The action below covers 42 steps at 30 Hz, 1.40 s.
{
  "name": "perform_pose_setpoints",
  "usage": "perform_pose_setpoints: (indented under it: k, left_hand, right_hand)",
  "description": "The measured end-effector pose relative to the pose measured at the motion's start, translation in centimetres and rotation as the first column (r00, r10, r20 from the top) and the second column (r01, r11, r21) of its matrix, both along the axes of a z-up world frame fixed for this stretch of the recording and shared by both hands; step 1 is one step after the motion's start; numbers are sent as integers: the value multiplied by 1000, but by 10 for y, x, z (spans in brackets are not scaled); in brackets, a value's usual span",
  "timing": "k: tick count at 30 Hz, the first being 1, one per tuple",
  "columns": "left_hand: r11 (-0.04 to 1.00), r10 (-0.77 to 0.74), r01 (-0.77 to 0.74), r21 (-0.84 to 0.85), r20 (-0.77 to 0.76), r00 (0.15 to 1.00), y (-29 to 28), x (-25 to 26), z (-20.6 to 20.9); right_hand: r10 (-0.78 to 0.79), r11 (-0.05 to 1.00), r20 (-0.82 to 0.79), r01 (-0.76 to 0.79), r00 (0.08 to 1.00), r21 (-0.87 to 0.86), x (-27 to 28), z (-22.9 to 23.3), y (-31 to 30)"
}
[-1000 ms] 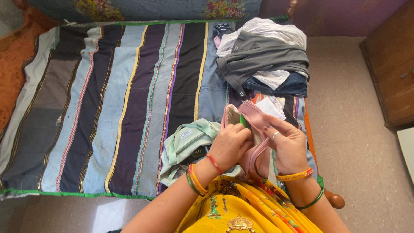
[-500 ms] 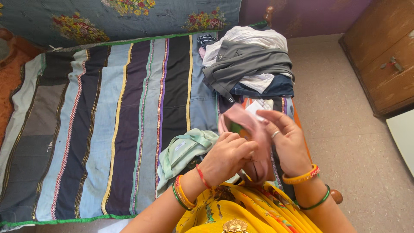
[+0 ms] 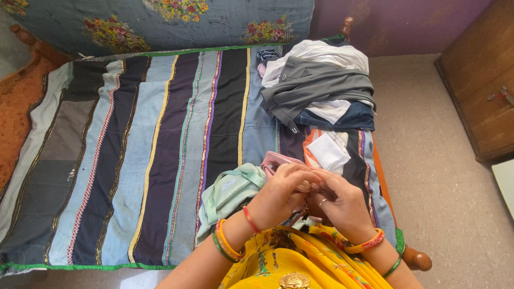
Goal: The person unzips a light green backpack on a bed, removes a floral-patterned tin box and places it on a nearby cabinet, then removes folded cloths and a pink pouch. The person opens the pouch, removes a small bottle and a tube, and places them back into the backpack.
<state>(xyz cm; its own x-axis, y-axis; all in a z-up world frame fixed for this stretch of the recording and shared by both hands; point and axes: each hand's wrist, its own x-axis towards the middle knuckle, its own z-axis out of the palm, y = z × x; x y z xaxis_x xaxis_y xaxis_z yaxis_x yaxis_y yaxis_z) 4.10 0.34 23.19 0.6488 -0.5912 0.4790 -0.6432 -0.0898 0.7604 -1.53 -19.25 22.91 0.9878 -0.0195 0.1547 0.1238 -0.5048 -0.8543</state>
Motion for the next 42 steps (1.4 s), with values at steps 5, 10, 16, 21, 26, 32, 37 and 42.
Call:
perform_pose_setpoints:
  k: [5,10,16,21,26,32,37,42]
  left_hand:
    - [998,54,-54,25,2,999,-5,2,6]
    - [994,83,-93,56,161,983,4,1,17]
    - [959,224,-276,66,422,879,2,-6,23]
    - [943,204,-320,90,603,771,-1,-15,21]
    - [923,246,-376,81,626,740,-8,-15,15]
    - [951,205,-294,99,511,834,-7,-16,12]
    - [978,123,-191,87,500,857,6,-8,14]
    - [984,88,-154,85,517,851,12,0,17]
  right_hand:
    - [-52,989,16,49,999,141,5,-10,7]
    - [-51,962,83,27,995,272,6,-13,5]
    - [-24,965,83,2,996,261,5,-7,6]
    - [-79,995,193,67,978,68,7,7,10]
    - [-116,991,249,128,962,-33,6,14,14]
    - [-158,981,170,136,973,136,10,11,13]
    - [-128,989,176,112,976,100,10,10,11]
    - [-100,992,225,115,969,-54,8,16,10]
